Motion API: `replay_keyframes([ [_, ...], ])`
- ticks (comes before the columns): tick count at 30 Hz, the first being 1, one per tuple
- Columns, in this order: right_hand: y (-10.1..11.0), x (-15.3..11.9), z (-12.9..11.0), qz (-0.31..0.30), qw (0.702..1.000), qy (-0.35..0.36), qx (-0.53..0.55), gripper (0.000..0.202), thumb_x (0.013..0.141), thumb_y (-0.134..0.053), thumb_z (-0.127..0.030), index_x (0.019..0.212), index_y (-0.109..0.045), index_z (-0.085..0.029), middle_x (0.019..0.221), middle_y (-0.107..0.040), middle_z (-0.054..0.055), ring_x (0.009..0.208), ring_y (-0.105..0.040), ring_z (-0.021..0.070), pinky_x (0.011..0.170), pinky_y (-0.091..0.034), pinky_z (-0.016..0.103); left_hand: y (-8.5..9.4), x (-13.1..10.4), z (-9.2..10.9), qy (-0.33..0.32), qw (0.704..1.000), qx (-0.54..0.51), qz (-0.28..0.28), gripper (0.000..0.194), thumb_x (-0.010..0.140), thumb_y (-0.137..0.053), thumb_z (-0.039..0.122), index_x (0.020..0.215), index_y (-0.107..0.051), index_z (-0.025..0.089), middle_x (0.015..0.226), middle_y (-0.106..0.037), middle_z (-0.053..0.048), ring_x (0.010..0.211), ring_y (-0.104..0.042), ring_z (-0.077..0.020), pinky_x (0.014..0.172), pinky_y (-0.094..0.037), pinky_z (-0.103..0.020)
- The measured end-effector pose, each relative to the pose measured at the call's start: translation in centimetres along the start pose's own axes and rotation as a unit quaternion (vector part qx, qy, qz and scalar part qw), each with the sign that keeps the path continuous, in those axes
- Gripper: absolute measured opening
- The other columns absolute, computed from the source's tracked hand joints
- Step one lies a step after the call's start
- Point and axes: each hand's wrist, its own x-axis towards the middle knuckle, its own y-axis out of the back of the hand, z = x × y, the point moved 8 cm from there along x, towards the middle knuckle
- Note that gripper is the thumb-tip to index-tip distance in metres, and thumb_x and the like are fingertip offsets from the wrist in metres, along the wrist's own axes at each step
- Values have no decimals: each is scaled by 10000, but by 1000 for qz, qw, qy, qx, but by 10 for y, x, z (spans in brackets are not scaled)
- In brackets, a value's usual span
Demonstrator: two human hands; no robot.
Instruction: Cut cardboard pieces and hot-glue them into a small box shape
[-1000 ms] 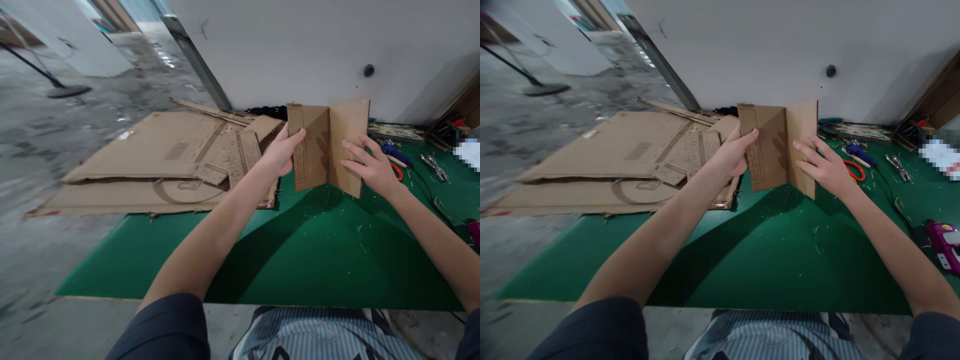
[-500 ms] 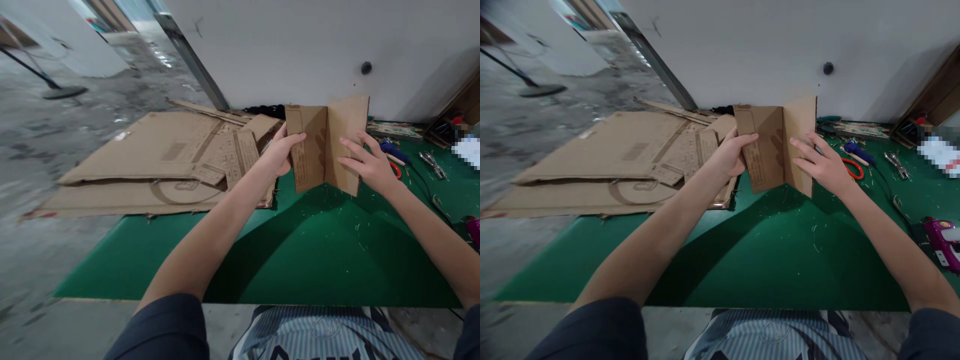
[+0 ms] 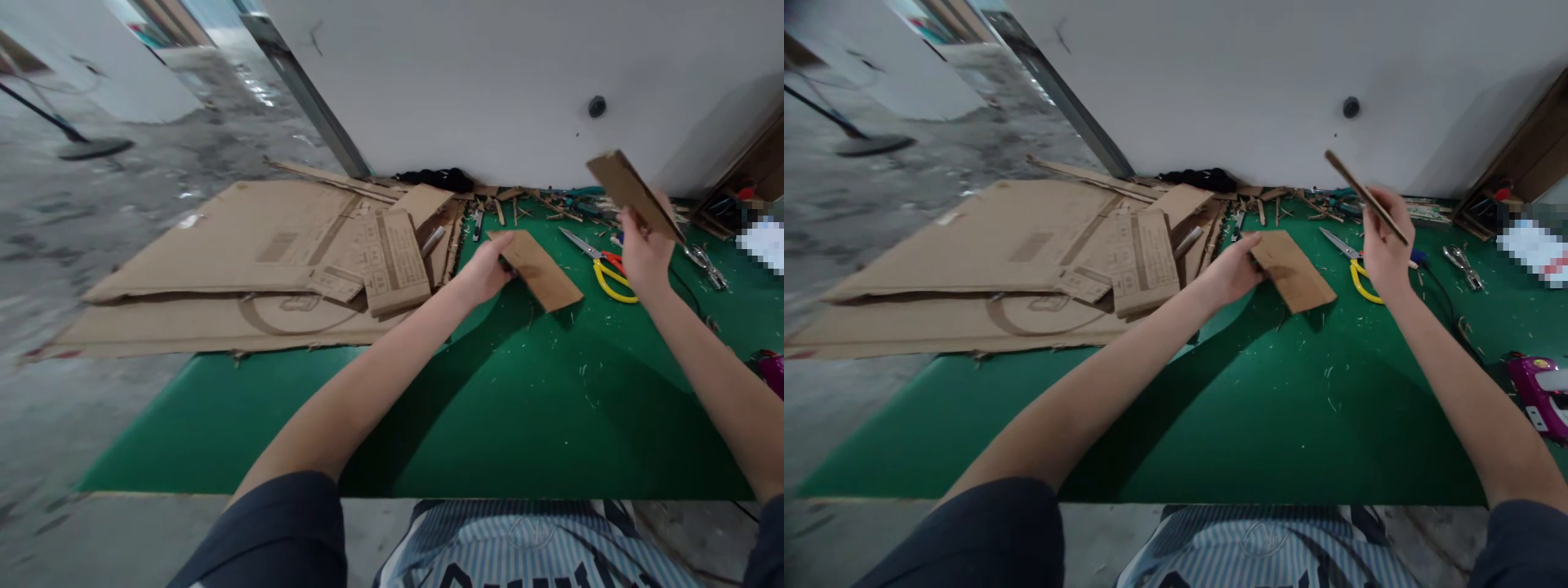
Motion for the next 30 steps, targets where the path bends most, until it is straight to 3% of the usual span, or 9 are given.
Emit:
replay_keyframes([
  [3,-21,-16,18,3,997,-65,31,332,954,-492,-483,1151,-629,-253,1072,-691,78,974,-677,234,918,-560,463,0,-12,14,-58,968,243,17,447,762,-662,627,910,-588,212,1115,-671,-170,1162,-606,-362,899,-531,-485],
  [7,-28,-23,19,-12,997,-49,55,270,918,-557,-439,1095,-640,-252,1137,-684,85,1089,-654,234,984,-531,462,-7,-46,28,-128,782,610,-13,587,761,-544,769,581,-490,214,605,-576,-99,797,-669,-344,753,-506,-460],
  [11,-15,-19,22,-14,998,6,61,280,836,-667,-393,1084,-652,-264,1217,-640,84,1205,-594,249,1057,-469,505,-39,-82,-1,-113,637,750,-141,598,874,-379,726,869,-609,174,724,-651,-144,696,-669,-347,604,-491,-421],
  [14,-10,-20,46,28,995,-36,92,247,806,-698,-371,1029,-668,-268,1177,-657,62,1192,-605,241,1052,-472,501,-59,-97,-17,-122,586,777,-196,398,974,-355,446,1084,-589,143,987,-672,-198,803,-687,-352,591,-490,-393],
  [18,-17,-29,73,68,979,-127,143,190,756,-730,-316,929,-693,-244,1043,-706,34,1073,-658,220,1003,-505,471,-54,-89,-18,-98,582,766,-255,309,969,-340,329,1000,-608,178,1053,-683,-175,835,-689,-323,645,-518,-401],
  [21,-21,-31,74,69,974,-146,158,160,753,-722,-298,901,-705,-238,995,-715,25,1038,-666,212,994,-507,463,-28,-48,11,-94,603,775,-166,271,915,-433,330,982,-639,167,1000,-692,-209,965,-674,-411,771,-529,-510],
  [23,-17,-31,71,71,976,-138,149,152,746,-728,-300,885,-713,-239,1008,-715,30,1033,-667,216,993,-503,466,-12,-15,45,-146,676,721,-52,375,873,-455,216,1213,-586,128,1090,-665,-244,1051,-656,-412,872,-506,-532],
  [26,-11,-28,63,50,989,-90,103,179,743,-733,-308,906,-727,-233,1103,-699,65,1085,-648,239,1016,-475,489,-1,23,64,-171,757,630,12,848,682,-635,106,1481,-351,88,1439,-413,-327,1220,-563,-442,1018,-432,-558],
  [30,-14,-28,64,-22,995,-66,76,193,761,-708,-292,942,-726,-229,1217,-660,81,1183,-602,260,1056,-434,509,-43,22,43,-268,730,615,-132,791,816,-589,338,1525,-304,134,1544,-321,-248,1443,-305,-419,1145,-301,-572],
])
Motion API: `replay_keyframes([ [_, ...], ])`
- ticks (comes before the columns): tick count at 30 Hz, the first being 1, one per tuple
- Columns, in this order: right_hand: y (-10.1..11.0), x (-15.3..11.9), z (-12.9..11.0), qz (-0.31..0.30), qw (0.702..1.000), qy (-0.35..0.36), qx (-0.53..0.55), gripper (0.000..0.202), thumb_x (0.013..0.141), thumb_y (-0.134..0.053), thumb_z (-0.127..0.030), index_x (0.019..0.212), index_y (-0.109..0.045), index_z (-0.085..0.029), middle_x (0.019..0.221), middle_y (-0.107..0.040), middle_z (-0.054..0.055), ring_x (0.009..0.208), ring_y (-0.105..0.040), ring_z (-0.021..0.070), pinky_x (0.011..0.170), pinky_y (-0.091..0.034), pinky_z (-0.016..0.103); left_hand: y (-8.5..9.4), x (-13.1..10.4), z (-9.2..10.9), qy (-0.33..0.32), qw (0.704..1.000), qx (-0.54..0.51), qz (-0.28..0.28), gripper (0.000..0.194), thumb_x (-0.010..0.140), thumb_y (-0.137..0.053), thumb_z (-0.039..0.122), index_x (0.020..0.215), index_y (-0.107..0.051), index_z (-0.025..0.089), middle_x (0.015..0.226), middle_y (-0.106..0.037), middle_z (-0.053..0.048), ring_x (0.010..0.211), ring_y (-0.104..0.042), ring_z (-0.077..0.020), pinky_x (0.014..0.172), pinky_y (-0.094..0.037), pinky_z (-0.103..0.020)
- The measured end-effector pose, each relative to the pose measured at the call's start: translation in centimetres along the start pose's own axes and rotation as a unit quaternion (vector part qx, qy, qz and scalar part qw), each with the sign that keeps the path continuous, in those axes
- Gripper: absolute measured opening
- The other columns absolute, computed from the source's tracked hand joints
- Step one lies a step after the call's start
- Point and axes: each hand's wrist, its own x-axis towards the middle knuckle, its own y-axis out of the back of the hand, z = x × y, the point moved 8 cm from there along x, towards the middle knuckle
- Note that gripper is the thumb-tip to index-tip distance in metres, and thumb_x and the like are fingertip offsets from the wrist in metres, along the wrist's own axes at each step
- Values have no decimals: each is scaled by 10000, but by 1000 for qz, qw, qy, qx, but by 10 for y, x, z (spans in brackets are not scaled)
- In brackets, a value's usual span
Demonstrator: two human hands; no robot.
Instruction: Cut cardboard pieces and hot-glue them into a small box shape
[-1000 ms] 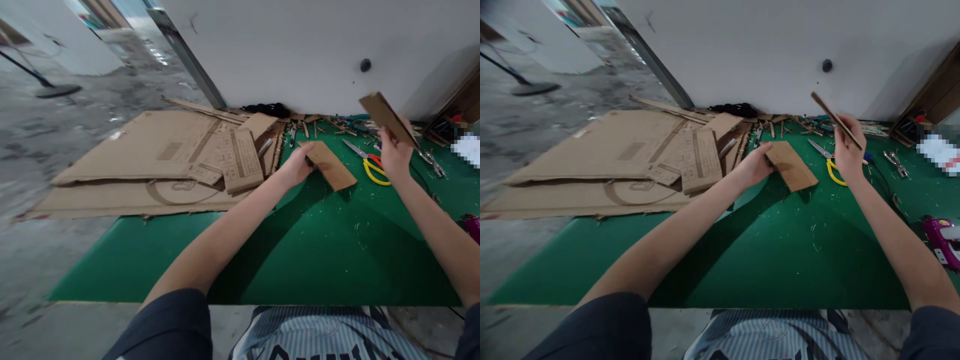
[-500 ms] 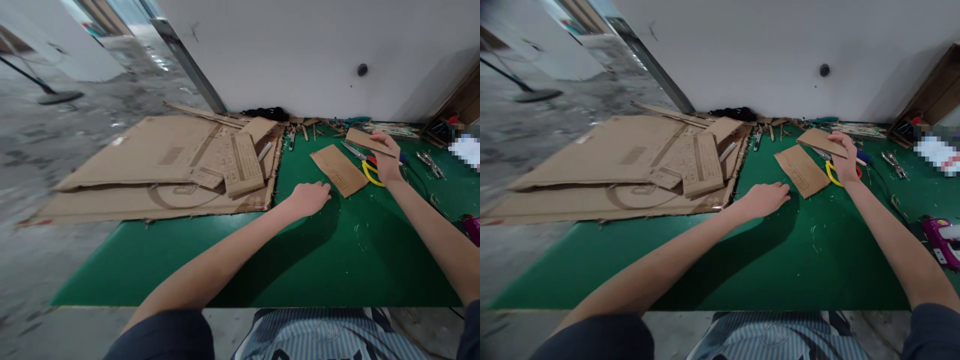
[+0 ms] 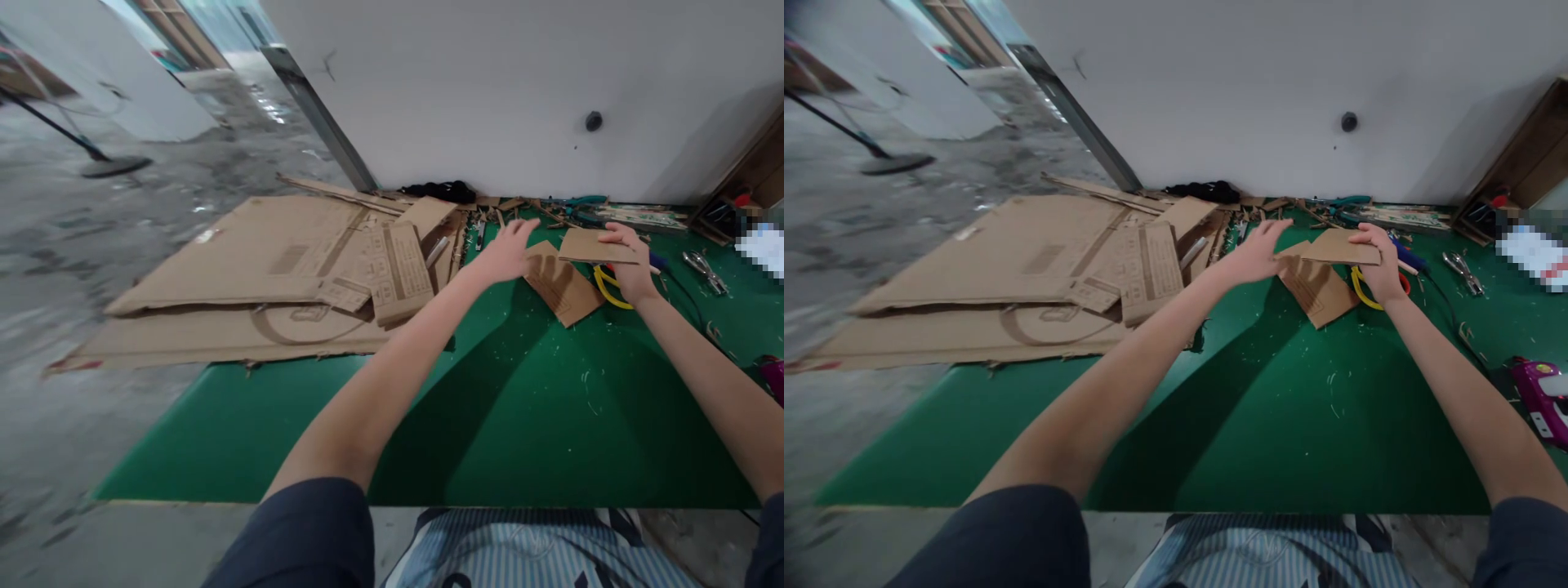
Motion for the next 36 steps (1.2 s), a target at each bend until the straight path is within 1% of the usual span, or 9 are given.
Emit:
replay_keyframes([
  [4,8,6,15,33,997,-61,22,129,745,-712,-287,867,-690,-253,1143,-654,38,1199,-582,245,1075,-419,489,-49,-25,24,-15,981,82,-174,713,926,-382,580,1513,-341,178,1622,-262,-180,1483,-229,-398,1149,-239,-656],
  [9,15,12,34,91,956,-220,170,176,671,-699,-258,753,-543,-256,1039,-616,10,1112,-586,213,970,-500,420,-32,-67,51,0,977,173,-124,733,940,-278,652,1436,-478,151,1459,-478,-235,1304,-454,-442,949,-460,-592],
  [14,-2,4,27,5,859,-371,352,138,623,-550,-279,748,-497,-256,933,-646,20,943,-634,210,854,-549,425,-18,-94,74,-35,970,100,-220,510,916,-475,554,1258,-636,211,1225,-666,-153,1119,-610,-351,872,-482,-443],
  [18,-19,-8,4,-40,799,-431,417,188,608,-518,-260,796,-530,-258,807,-646,-4,729,-602,170,682,-524,334,20,-68,46,73,984,-161,-30,508,903,-509,570,1233,-606,197,1107,-699,-114,1001,-652,-260,838,-500,-366],
  [20,-35,-14,-13,-76,783,-437,437,204,601,-526,-254,803,-551,-252,751,-633,-10,672,-579,158,608,-490,304,21,-60,24,158,924,-345,50,553,890,-525,598,1279,-553,205,1226,-657,-134,1093,-640,-277,873,-518,-388],
  [23,-61,-23,-40,-137,799,-405,422,226,634,-566,-286,858,-582,-257,757,-643,-4,721,-609,176,645,-512,325,-18,-58,29,207,801,-559,-56,643,843,-593,635,1327,-511,220,1296,-630,-162,1179,-624,-319,886,-546,-443],
  [28,-72,-22,-57,-167,897,-316,258,414,734,-644,-561,1048,-588,-296,985,-694,39,998,-649,261,826,-540,426,-39,-63,47,141,807,-564,-103,626,652,-861,449,1166,-650,160,1238,-678,-168,1226,-602,-354,1012,-516,-489],
  [31,-62,-15,-60,-279,926,-256,12,500,809,-581,-572,1184,-611,-243,1178,-671,117,1141,-602,321,944,-494,494,-30,-63,25,150,769,-620,-21,514,665,-859,380,1090,-674,158,1192,-711,-148,1201,-629,-337,1021,-532,-483],
  [36,-72,-67,-86,-650,727,-131,-180,670,727,-700,-598,1293,-636,-244,1381,-591,124,1289,-513,389,996,-481,501,-6,-63,-30,179,706,-675,117,443,644,-849,282,1023,-643,183,1061,-754,-76,1079,-698,-278,972,-579,-439],
])
